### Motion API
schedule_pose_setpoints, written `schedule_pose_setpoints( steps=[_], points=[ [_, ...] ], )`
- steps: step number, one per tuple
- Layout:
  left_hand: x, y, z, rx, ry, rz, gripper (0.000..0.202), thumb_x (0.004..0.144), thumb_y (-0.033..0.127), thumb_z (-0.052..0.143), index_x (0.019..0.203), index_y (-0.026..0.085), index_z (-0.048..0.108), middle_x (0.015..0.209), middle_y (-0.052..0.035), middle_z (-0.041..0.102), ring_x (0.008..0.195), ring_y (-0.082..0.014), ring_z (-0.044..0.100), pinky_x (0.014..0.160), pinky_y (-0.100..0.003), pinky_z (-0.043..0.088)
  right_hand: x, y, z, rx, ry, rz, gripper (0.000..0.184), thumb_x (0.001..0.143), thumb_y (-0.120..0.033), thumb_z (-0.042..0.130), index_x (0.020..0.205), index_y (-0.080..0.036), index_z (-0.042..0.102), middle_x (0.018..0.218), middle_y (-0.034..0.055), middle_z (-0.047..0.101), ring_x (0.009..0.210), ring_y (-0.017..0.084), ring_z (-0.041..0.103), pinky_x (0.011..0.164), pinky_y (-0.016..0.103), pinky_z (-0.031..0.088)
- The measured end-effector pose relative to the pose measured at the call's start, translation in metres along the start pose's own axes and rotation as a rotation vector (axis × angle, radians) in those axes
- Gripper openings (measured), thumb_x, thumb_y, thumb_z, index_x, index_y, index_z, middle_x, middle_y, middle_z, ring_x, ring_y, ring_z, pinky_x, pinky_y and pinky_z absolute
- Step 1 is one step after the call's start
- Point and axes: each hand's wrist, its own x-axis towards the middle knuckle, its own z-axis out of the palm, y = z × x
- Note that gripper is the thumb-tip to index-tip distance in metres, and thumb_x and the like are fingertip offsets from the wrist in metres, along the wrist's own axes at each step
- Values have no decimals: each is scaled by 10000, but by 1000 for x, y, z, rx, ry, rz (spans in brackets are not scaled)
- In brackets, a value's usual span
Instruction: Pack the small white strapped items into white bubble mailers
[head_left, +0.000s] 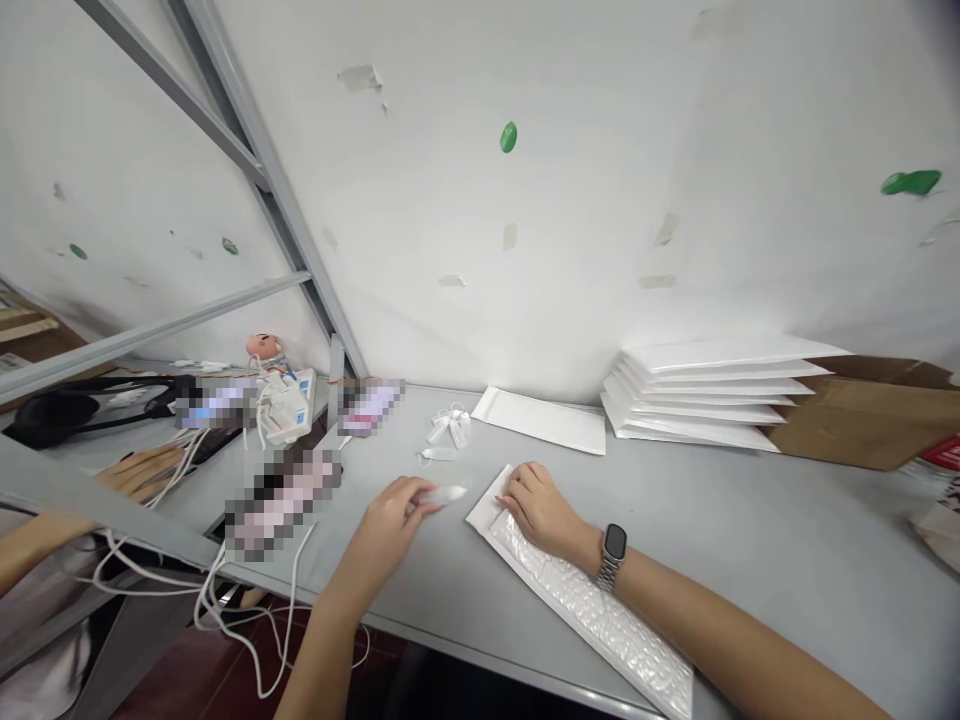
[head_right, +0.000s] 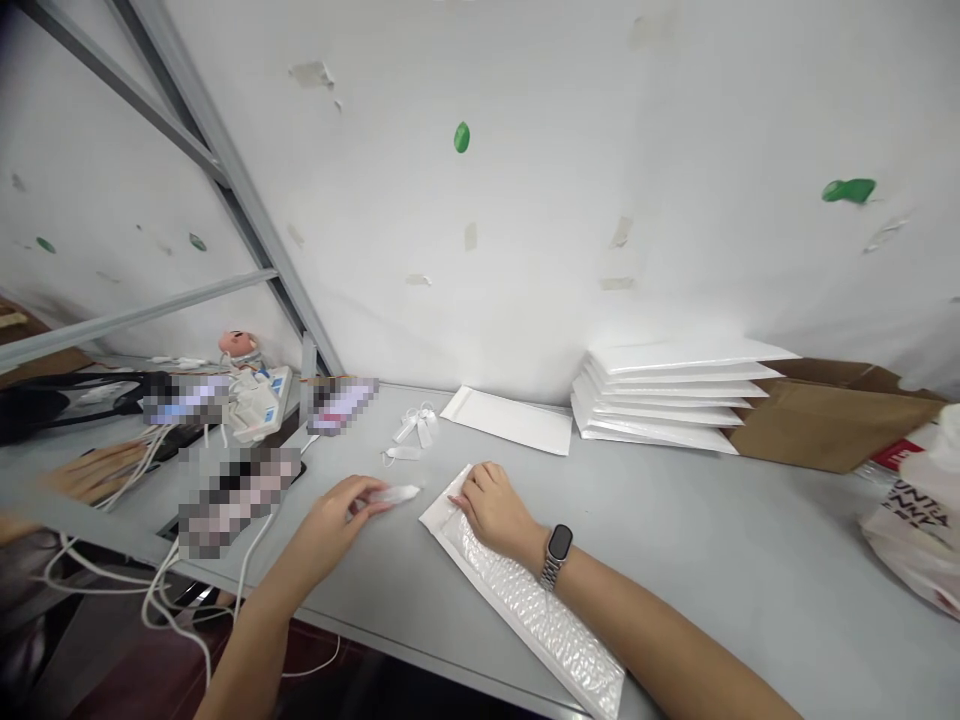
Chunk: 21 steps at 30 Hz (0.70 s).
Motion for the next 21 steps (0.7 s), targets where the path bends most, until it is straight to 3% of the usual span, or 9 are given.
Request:
schedule_pose_setpoints(
  steps=[5, 9, 18, 21],
  points=[
    [4, 29, 20, -141, -157, 139, 250, 796, 191, 445, 914, 239, 660, 915, -37, 612, 837, -178, 587, 789, -311, 478, -4, 0, -2, 102, 39, -67, 280, 964, -257, 264, 739, -198, 419, 741, 52, 489, 731, 190, 391, 706, 355, 401],
    [15, 29, 28, -220, -156, 145, 301, 738, 140, 453, 892, 235, 695, 898, -37, 605, 858, -177, 588, 785, -304, 512, -6, 0, -5, 152, 66, -96, 286, 965, -267, 247, 731, -202, 397, 728, 45, 473, 730, 190, 389, 718, 361, 393],
    [18, 23, 21, -298, -56, 79, 283, 755, 181, 466, 906, 240, 698, 905, -38, 585, 834, -172, 594, 796, -347, 541, -6, 1, -5, 163, 64, -73, 287, 968, -268, 238, 748, -201, 409, 751, 49, 481, 744, 186, 390, 720, 363, 394],
    [16, 28, 26, -290, -144, 116, 297, 746, 166, 464, 883, 249, 713, 884, -38, 575, 843, -177, 578, 769, -332, 545, -7, 1, -5, 155, 104, -117, 278, 963, -264, 250, 740, -204, 404, 732, 47, 472, 737, 189, 383, 712, 364, 391]
  ],
)
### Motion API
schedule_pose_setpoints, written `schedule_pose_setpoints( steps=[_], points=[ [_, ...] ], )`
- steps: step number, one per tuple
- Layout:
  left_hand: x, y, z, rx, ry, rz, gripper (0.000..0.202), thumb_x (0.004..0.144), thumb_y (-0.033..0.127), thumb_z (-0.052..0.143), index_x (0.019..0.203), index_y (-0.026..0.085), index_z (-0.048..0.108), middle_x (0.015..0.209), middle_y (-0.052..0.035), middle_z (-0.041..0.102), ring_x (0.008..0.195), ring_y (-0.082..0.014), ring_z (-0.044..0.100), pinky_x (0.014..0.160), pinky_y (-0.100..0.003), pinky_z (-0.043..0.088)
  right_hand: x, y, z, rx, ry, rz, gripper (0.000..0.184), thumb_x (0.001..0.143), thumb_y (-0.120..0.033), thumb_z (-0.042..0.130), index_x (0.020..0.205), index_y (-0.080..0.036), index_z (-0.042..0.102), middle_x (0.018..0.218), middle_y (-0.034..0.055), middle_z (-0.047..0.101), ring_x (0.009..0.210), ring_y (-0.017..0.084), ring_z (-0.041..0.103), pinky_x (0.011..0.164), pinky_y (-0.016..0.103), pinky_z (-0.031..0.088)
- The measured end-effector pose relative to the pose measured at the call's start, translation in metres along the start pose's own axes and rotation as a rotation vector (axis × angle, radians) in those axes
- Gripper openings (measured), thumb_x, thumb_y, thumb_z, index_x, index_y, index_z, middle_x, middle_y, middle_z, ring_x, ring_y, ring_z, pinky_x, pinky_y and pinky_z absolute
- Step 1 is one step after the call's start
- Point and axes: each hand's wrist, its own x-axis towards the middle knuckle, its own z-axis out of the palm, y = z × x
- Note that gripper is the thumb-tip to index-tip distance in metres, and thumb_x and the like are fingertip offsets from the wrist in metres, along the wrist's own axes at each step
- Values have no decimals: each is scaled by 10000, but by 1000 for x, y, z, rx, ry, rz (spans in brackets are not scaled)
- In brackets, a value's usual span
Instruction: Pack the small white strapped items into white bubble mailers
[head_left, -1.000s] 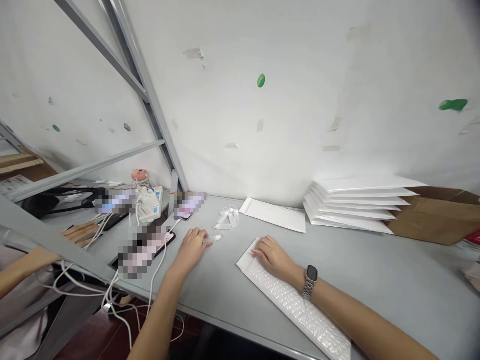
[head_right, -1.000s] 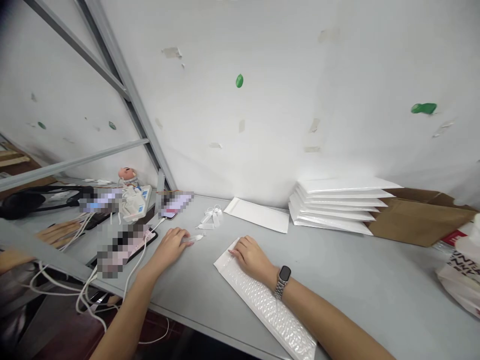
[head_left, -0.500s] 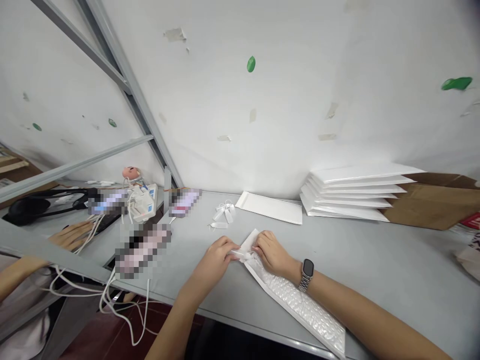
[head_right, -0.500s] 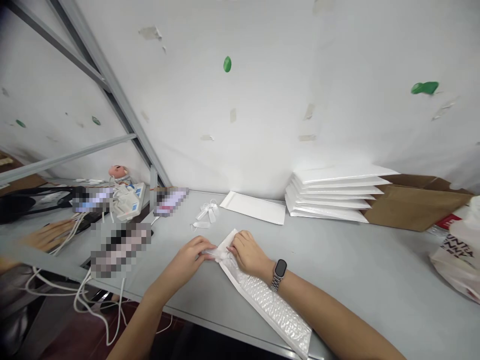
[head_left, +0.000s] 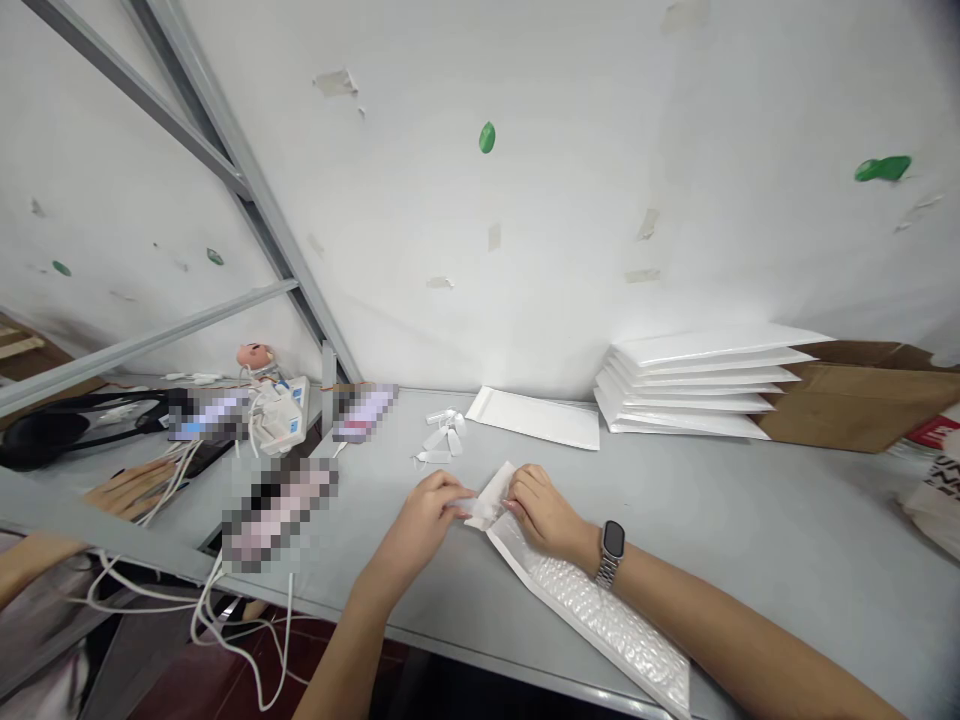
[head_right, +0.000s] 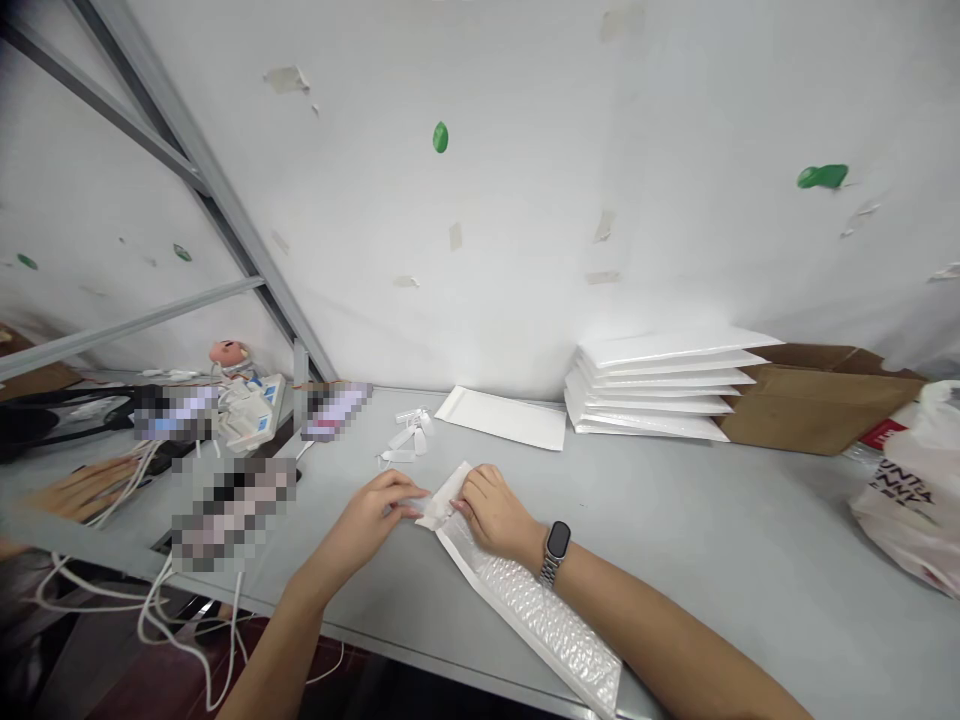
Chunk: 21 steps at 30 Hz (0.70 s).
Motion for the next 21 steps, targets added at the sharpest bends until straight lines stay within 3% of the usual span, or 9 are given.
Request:
schedule_pose_setpoints(
  steps=[3, 8, 14, 21],
  points=[
    [3, 6, 9, 29, -84, 47, 312, 737, 149, 477, 886, 263, 726, 857, -36, 605, 877, -191, 567, 791, -328, 521, -1, -1, 0, -2, 50, -64, 264, 958, -245, 250, 743, -205, 399, 714, 45, 460, 722, 191, 376, 690, 359, 386],
    [14, 10, 16, 16, -26, -15, 230, 733, 223, 569, 880, 275, 738, 868, -30, 686, 913, -207, 578, 871, -340, 444, -2, -1, -2, 23, 109, -77, 245, 952, -237, 250, 765, -207, 405, 709, 38, 462, 714, 190, 387, 691, 367, 386],
    [19, 4, 14, 184, -19, 38, 142, 719, 301, 643, 807, 330, 751, 863, -34, 682, 972, -243, 520, 969, -436, 323, -4, -1, -1, 29, 123, -124, 199, 945, -211, 275, 816, -201, 425, 746, 51, 493, 751, 194, 405, 705, 367, 397],
    [18, 12, 11, 185, -221, 140, 170, 764, 279, 593, 805, 340, 746, 826, -25, 692, 996, -247, 478, 970, -425, 329, -4, 0, 0, 19, 58, -112, 217, 946, -209, 279, 800, -202, 440, 729, 48, 498, 722, 190, 407, 688, 356, 396]
  ],
)
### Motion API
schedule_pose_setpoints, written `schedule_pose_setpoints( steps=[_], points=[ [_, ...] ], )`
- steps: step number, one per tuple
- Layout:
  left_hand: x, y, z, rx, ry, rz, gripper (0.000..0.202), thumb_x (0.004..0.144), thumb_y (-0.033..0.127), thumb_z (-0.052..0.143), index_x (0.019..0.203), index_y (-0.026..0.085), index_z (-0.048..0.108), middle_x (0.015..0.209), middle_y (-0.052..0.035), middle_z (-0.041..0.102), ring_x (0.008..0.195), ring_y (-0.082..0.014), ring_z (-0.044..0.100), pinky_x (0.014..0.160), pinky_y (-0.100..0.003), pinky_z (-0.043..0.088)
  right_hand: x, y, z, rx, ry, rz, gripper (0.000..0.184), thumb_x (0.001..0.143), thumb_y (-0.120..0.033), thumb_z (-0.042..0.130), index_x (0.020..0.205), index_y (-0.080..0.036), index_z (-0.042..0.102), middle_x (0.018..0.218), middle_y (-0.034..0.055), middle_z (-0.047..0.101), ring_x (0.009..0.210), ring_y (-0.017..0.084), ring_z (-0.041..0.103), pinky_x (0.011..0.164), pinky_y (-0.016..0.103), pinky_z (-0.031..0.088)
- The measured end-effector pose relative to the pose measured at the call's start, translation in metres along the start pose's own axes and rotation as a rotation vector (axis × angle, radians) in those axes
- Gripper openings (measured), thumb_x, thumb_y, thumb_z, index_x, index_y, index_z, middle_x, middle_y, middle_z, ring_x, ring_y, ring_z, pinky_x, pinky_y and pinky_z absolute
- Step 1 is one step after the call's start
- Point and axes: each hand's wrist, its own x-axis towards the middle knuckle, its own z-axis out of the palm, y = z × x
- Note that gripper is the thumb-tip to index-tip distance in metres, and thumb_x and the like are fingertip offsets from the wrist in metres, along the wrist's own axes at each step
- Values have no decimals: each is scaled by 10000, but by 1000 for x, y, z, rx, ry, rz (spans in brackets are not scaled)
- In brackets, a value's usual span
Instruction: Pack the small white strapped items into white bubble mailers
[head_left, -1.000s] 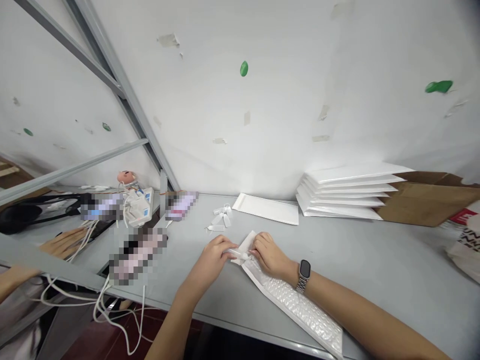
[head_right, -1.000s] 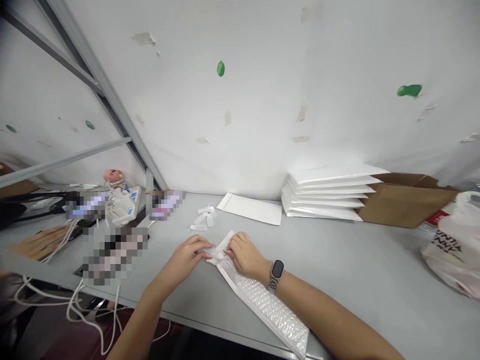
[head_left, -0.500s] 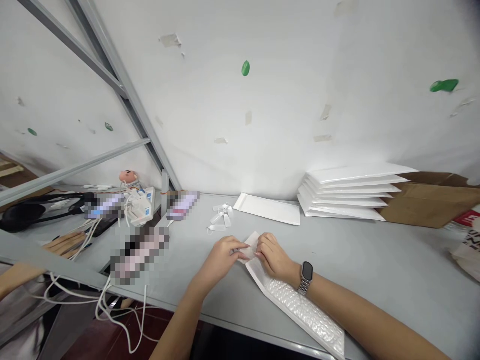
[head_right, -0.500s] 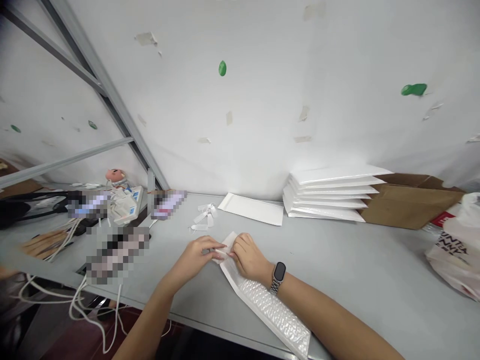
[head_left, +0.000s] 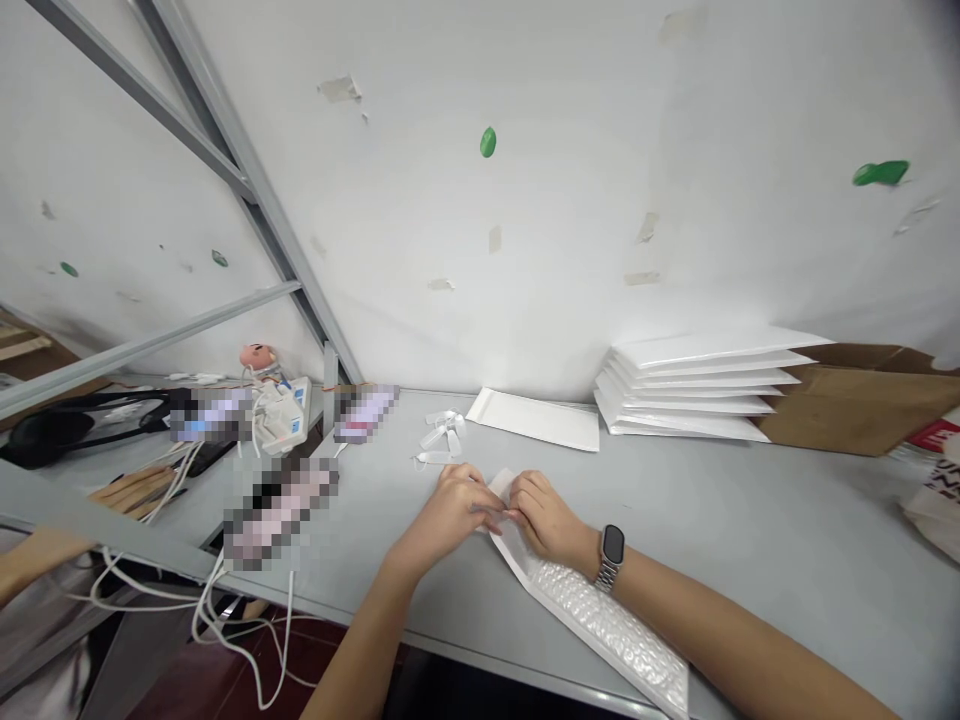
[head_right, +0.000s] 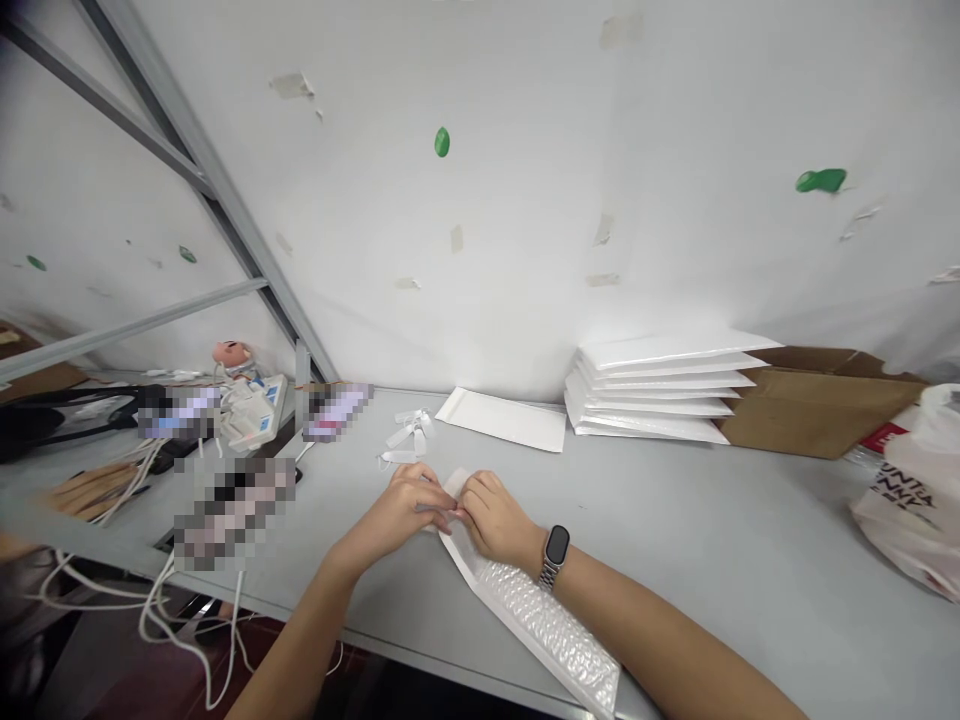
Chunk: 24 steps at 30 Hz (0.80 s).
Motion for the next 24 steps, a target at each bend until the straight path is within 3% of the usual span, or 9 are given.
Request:
schedule_pose_setpoints(
  steps=[6, 10, 14, 18, 21, 24],
  points=[
    [-16, 1, 14, -144, 151, -113, 280, 818, 388, 538, 1065, 355, 664, 1091, -15, 656, 1090, -228, 502, 987, -388, 352, 1, -1, -2, -5, 72, 71, 235, 951, -207, 262, 767, -209, 407, 724, 49, 481, 724, 192, 400, 672, 352, 401],
    [-26, 3, 30, -64, 261, -140, 317, 813, 386, 566, 1114, 315, 631, 1126, -10, 666, 1172, -233, 474, 1040, -432, 297, 2, -1, -2, -10, 78, 57, 235, 954, -204, 261, 763, -208, 399, 715, 43, 469, 714, 188, 391, 664, 349, 397],
    [-30, 7, 35, 11, 217, -34, 368, 807, 418, 575, 1161, 318, 589, 1051, -3, 698, 1195, -220, 467, 1110, -485, 152, 0, 0, 0, -17, 78, -4, 220, 953, -192, 256, 802, -199, 416, 730, 47, 476, 717, 186, 383, 669, 351, 396],
    [-32, 7, 32, -2, 135, 3, 462, 805, 454, 566, 1241, 312, 518, 1110, -20, 673, 1213, -221, 453, 1118, -514, 100, 1, -5, -3, 48, 52, 27, 227, 958, -201, 244, 805, -200, 413, 743, 46, 482, 725, 184, 392, 688, 355, 400],
    [-34, 6, 38, -31, 218, -19, 391, 755, 446, 632, 1107, 279, 609, 1097, -43, 666, 1138, -237, 514, 1110, -530, 132, 14, -12, -9, 107, -69, 158, 253, 962, -235, 254, 749, -206, 388, 740, 36, 475, 717, 177, 398, 685, 346, 402],
    [-33, 6, 49, -98, 394, -76, 209, 744, 405, 652, 858, 230, 661, 882, -39, 679, 941, -206, 597, 1093, -487, 235, 36, -18, -17, 175, -234, 251, 277, 965, -266, 266, 714, -208, 369, 726, 22, 476, 703, 164, 409, 717, 350, 409]
  ],
)
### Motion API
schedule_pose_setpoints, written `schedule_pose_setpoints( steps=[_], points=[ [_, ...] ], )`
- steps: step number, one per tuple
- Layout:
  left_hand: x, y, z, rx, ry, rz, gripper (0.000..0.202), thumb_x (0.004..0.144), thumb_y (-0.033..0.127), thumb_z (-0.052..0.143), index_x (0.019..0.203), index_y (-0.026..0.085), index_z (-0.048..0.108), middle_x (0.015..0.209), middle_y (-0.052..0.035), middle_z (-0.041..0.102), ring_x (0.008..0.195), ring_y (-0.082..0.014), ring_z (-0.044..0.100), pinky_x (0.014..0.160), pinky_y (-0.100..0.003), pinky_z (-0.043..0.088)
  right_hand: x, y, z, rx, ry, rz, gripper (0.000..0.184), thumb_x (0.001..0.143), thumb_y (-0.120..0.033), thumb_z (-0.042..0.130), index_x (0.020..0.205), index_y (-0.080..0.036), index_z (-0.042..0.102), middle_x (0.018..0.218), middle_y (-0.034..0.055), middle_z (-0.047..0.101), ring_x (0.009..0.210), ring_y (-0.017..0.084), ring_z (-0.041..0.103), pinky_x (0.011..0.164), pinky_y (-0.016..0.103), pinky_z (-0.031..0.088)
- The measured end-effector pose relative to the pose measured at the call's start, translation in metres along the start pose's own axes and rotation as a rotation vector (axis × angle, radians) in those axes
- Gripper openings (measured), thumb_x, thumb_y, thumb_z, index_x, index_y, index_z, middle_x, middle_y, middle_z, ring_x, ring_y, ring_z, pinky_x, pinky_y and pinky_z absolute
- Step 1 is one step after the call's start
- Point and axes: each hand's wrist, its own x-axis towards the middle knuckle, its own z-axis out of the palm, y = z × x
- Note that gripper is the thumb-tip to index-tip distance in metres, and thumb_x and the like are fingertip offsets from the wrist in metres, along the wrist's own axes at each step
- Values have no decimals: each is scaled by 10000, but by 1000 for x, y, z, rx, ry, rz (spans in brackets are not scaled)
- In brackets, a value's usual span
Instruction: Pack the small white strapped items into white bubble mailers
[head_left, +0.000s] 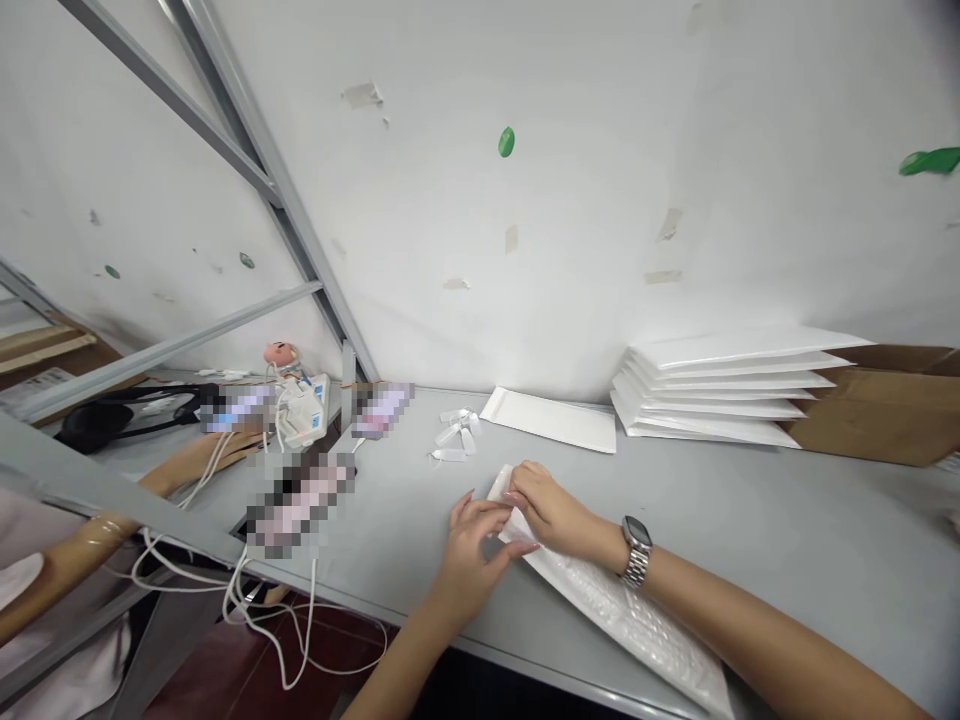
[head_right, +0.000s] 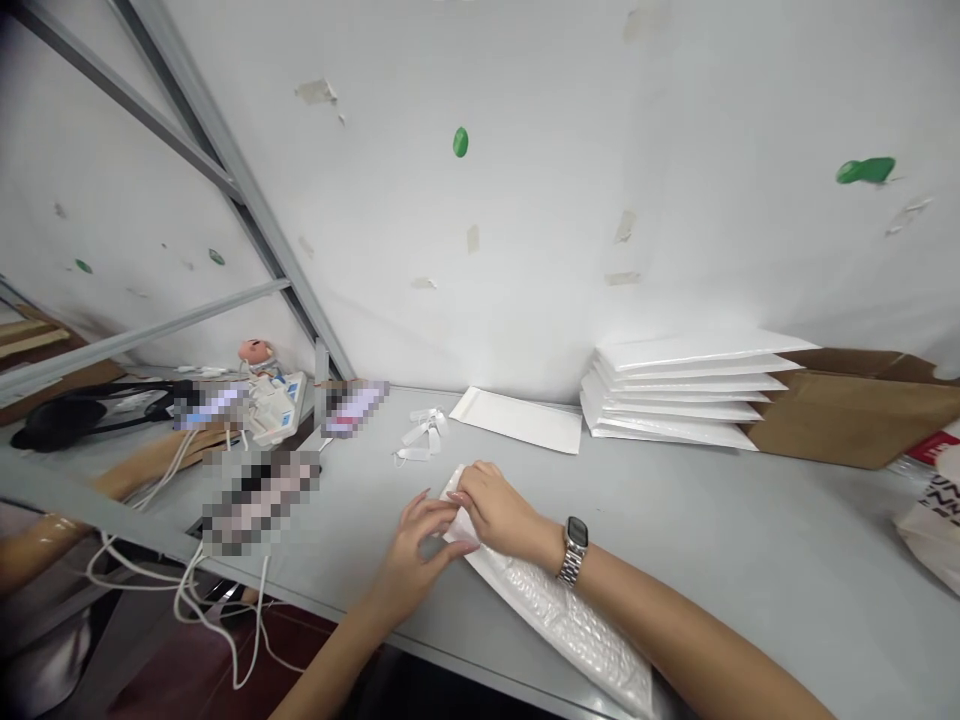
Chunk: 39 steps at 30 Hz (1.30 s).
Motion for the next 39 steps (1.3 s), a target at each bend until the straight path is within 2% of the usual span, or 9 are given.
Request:
schedule_pose_setpoints(
  steps=[4, 7, 10, 13, 19, 26, 31, 34, 39],
  points=[
    [0, 0, -3, -96, 74, -44, 135, 764, 356, 630, 770, 222, 645, 691, 3, 655, 832, -182, 613, 1062, -443, 302, 17, -7, -11, 30, -188, 26, 277, 960, -270, 286, 700, -209, 362, 710, 16, 491, 724, 161, 447, 791, 375, 414],
    [8, -10, -25, -41, 206, -54, 177, 836, 345, 528, 850, 229, 661, 887, -22, 693, 937, -188, 599, 1025, -410, 341, 17, -6, -11, -14, -253, 59, 276, 960, -255, 270, 703, -209, 361, 712, 27, 494, 740, 168, 466, 788, 371, 422],
    [27, -31, -51, 251, 308, -85, 218, 853, 320, 499, 986, 222, 641, 1001, -58, 661, 1007, -229, 555, 953, -415, 382, 11, -5, -6, -48, -271, 69, 269, 962, -244, 262, 711, -210, 354, 730, 39, 502, 759, 176, 480, 752, 351, 433],
    [53, -56, -66, 549, 127, -111, 307, 852, 267, 501, 1144, 216, 581, 1108, -95, 595, 1064, -257, 500, 940, -421, 365, 6, -5, -1, -68, -264, 58, 253, 959, -227, 269, 722, -210, 355, 748, 45, 510, 761, 176, 484, 725, 337, 436],
    [80, -82, -64, 563, 13, -126, 195, 753, 274, 633, 923, 184, 660, 934, -94, 601, 982, -271, 500, 893, -384, 384, 3, -1, 2, -85, -235, 58, 251, 961, -226, 282, 724, -207, 364, 743, 37, 507, 733, 165, 464, 718, 328, 431],
    [68, -68, -70, 436, 12, -186, 140, 795, 292, 538, 847, 178, 600, 929, -95, 639, 968, -264, 541, 870, -381, 401, 1, 8, 10, -110, -142, -8, 257, 968, -248, 283, 743, -197, 398, 757, 35, 490, 729, 160, 429, 773, 350, 421],
    [52, -48, -72, 238, -47, -286, 162, 804, 301, 472, 887, 200, 567, 806, -24, 686, 717, -172, 643, 653, -278, 491, 0, 11, 14, -137, -116, -64, 253, 965, -233, 273, 788, -185, 446, 829, 61, 501, 758, 171, 420, 769, 369, 417],
    [39, -38, -69, 45, -71, -368, 212, 753, 316, 530, 905, 184, 595, 813, -31, 690, 715, -172, 649, 575, -254, 506, 0, 11, 13, -145, -77, -63, 242, 958, -215, 283, 793, -180, 457, 837, 70, 496, 770, 176, 417, 754, 368, 419],
    [23, -21, -74, -39, -172, -235, 218, 722, 333, 606, 891, 231, 696, 904, -28, 676, 841, -177, 607, 749, -276, 488, -1, 10, 12, -165, 1, -138, 234, 940, -235, 346, 764, -174, 487, 879, 87, 476, 800, 181, 408, 725, 342, 424]
  ],
)
